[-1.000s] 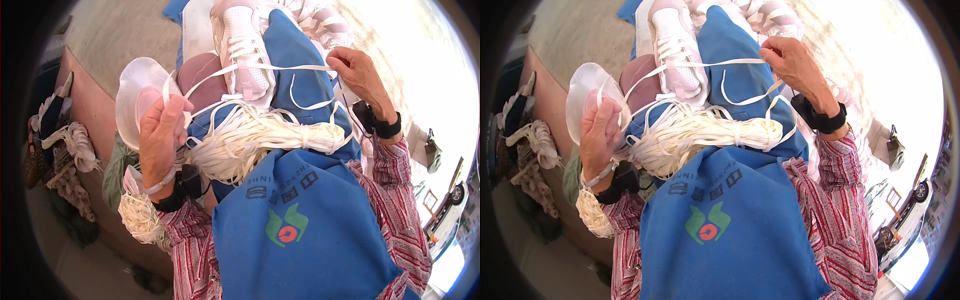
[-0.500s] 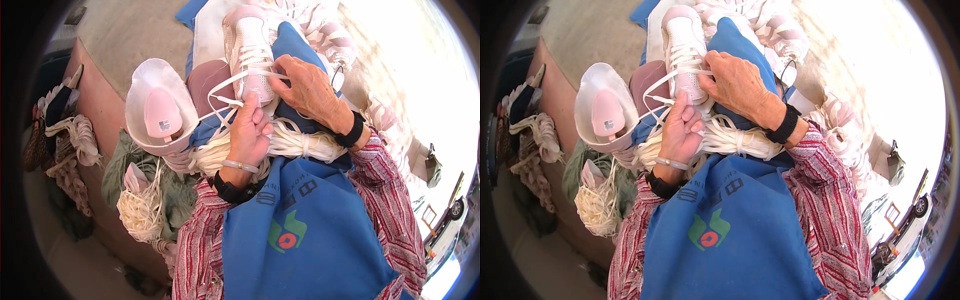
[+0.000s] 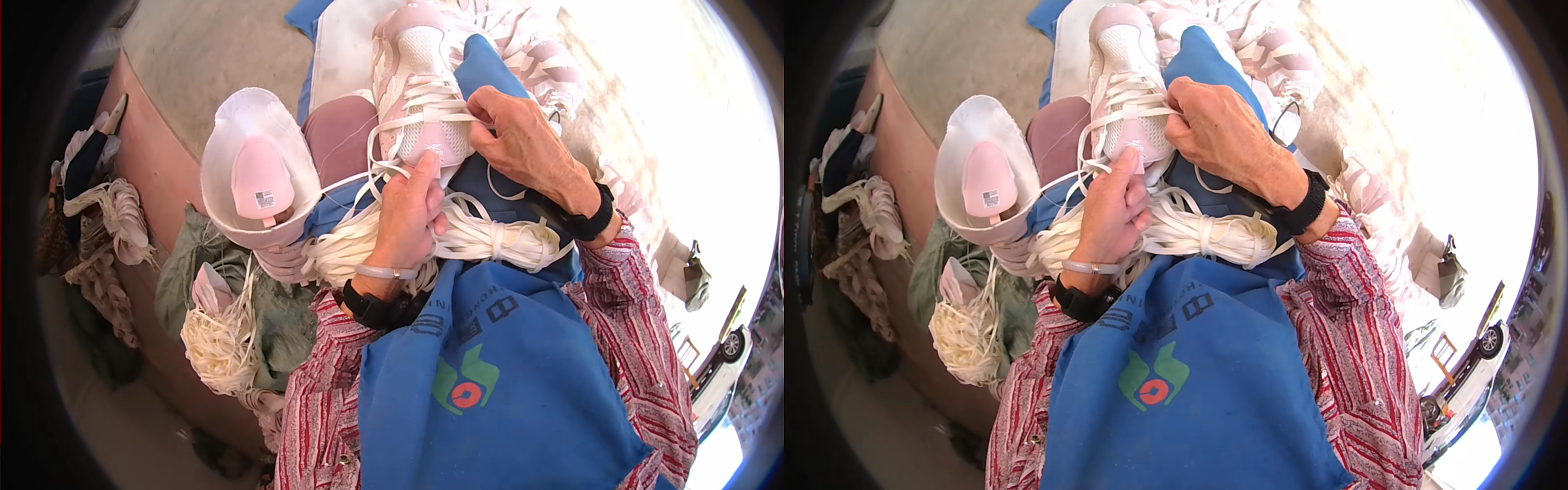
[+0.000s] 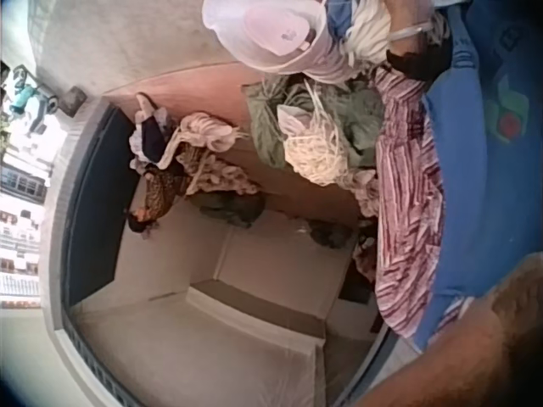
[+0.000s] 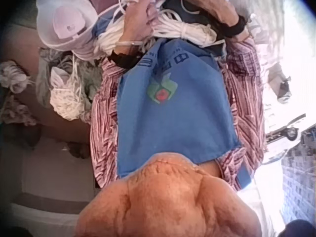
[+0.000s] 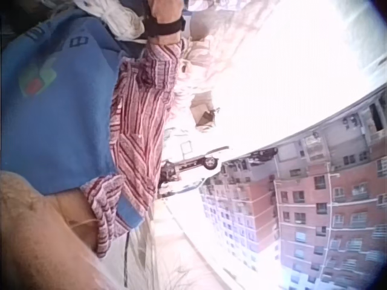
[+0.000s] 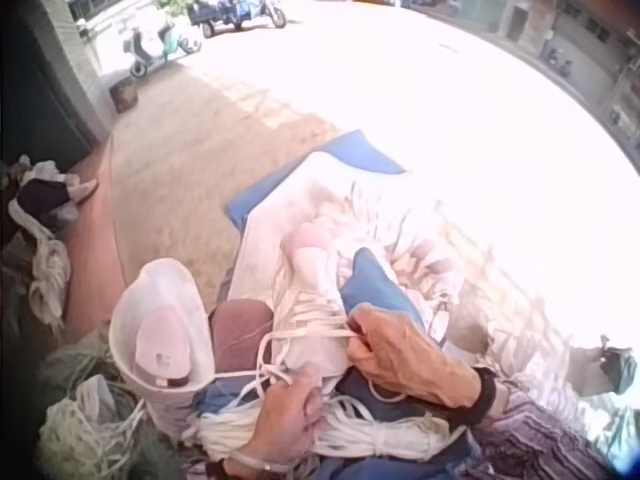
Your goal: The person laces a shoe by hand, pulling laces through the eyelets and tightening them, then repeats the process for another shoe.
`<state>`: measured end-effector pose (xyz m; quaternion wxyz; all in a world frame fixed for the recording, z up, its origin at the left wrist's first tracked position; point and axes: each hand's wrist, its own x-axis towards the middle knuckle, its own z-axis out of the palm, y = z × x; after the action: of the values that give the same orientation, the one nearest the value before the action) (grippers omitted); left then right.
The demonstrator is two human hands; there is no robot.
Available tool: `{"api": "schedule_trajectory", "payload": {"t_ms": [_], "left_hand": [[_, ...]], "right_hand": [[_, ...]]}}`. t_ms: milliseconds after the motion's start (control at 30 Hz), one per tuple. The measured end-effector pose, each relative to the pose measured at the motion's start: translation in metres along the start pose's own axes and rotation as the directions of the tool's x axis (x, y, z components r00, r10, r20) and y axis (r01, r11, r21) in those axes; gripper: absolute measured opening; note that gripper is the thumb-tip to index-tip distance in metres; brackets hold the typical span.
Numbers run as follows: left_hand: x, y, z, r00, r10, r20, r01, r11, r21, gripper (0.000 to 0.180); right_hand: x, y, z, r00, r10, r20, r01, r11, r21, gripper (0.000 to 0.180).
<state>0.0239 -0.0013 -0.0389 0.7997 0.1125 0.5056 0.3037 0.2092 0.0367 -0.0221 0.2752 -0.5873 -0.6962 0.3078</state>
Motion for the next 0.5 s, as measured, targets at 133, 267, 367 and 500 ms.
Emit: {"api": "schedule_trajectory", "payload": {"t_ms": [133, 267, 367, 500], "left_hand": [[-0.025, 0.025, -0.011, 0.979, -0.187, 0.084, 0.146, 0.923, 0.355, 0.033], [-0.017, 0.043, -0.021, 0.969, 0.153, 0.195, -0.244, 0.727, 0.642, 0.028], [0.000, 0.056, -0.013, 0.795, 0.585, 0.160, -0.458, 0.407, 0.790, 0.016], [0.009, 0.068, -0.011, 0.744, 0.625, 0.234, -0.443, 0.200, 0.874, 0.011]], "right_hand": [[-0.002, -0.005, -0.006, 0.993, 0.086, 0.082, -0.088, 0.996, 0.018, 0.019], [-0.008, -0.003, -0.005, 0.989, 0.135, 0.056, -0.140, 0.985, 0.103, 0.020], [-0.006, -0.005, -0.003, 0.999, 0.031, -0.026, -0.029, 0.998, 0.058, 0.017], [-0.002, -0.013, -0.005, 0.998, 0.057, -0.012, -0.056, 0.995, 0.083, 0.022]]}}
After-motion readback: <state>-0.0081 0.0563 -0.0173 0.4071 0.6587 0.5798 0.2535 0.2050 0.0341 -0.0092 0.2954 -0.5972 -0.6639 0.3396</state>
